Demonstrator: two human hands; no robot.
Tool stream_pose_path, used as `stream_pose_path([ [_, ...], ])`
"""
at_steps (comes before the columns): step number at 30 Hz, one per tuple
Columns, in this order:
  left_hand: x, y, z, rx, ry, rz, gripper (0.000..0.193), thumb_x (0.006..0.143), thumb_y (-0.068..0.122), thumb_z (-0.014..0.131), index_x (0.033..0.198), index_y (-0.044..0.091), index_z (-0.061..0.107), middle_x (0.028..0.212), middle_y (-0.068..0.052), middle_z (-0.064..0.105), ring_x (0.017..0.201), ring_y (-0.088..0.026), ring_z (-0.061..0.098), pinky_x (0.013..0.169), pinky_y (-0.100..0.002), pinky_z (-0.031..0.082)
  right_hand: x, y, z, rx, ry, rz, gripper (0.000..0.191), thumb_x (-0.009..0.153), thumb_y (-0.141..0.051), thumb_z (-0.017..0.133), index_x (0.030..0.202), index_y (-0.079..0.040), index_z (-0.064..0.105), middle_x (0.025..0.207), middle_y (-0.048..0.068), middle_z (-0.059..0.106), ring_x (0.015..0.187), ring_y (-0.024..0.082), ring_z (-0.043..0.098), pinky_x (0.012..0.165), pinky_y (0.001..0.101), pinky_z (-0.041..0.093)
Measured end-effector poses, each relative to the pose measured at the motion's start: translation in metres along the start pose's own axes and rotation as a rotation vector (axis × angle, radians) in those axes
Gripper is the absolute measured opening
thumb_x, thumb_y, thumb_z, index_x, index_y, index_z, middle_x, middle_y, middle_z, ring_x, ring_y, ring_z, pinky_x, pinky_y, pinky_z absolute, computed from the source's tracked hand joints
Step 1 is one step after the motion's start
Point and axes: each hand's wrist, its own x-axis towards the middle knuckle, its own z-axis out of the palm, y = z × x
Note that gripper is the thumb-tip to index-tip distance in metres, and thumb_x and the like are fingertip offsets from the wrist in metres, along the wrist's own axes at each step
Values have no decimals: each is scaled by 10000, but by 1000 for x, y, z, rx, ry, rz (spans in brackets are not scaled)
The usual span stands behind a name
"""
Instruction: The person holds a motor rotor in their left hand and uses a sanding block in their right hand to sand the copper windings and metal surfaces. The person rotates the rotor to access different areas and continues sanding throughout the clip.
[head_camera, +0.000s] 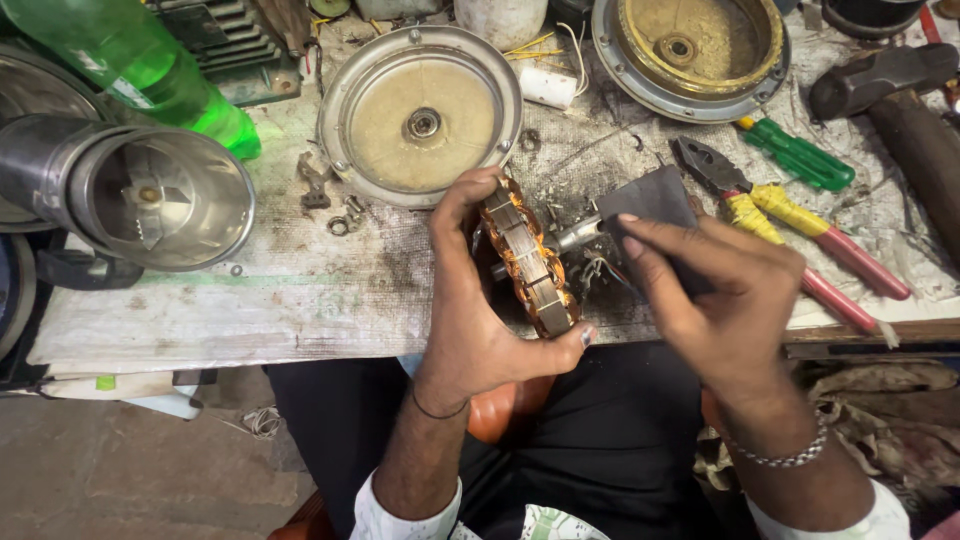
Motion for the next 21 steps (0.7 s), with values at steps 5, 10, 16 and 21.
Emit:
stream_pose_path([
  [5,1,1,-2,126,14,72,1176,650,183,960,1543,52,206,1562,-165,335,1424,-272,422,1275,-403,399,0,3,1,93,23,43,197,972,-27,796,1159,-86,784,746,0,669,618,35,559,536,223,367],
  [10,4,2,-2,207,16,145,1168,616,189,964,1514,78,226,1553,-180,331,1440,-294,400,1280,-425,376,5,3,-3,28,-21,91,230,926,-14,814,1152,-55,802,720,34,667,593,77,523,553,253,363],
  [16,2,5,-1,204,25,155,1137,625,196,970,1496,131,242,1564,-182,320,1406,-284,428,1207,-407,408,7,-2,-5,89,-35,186,207,895,3,785,1100,-16,795,733,100,694,640,128,590,603,248,435],
  [21,4,8,0,237,16,191,1120,659,204,984,1495,172,239,1583,-172,298,1384,-275,438,1175,-390,442,11,1,-9,130,-11,108,189,987,-12,782,1176,-24,782,988,101,782,812,105,714,781,229,521],
])
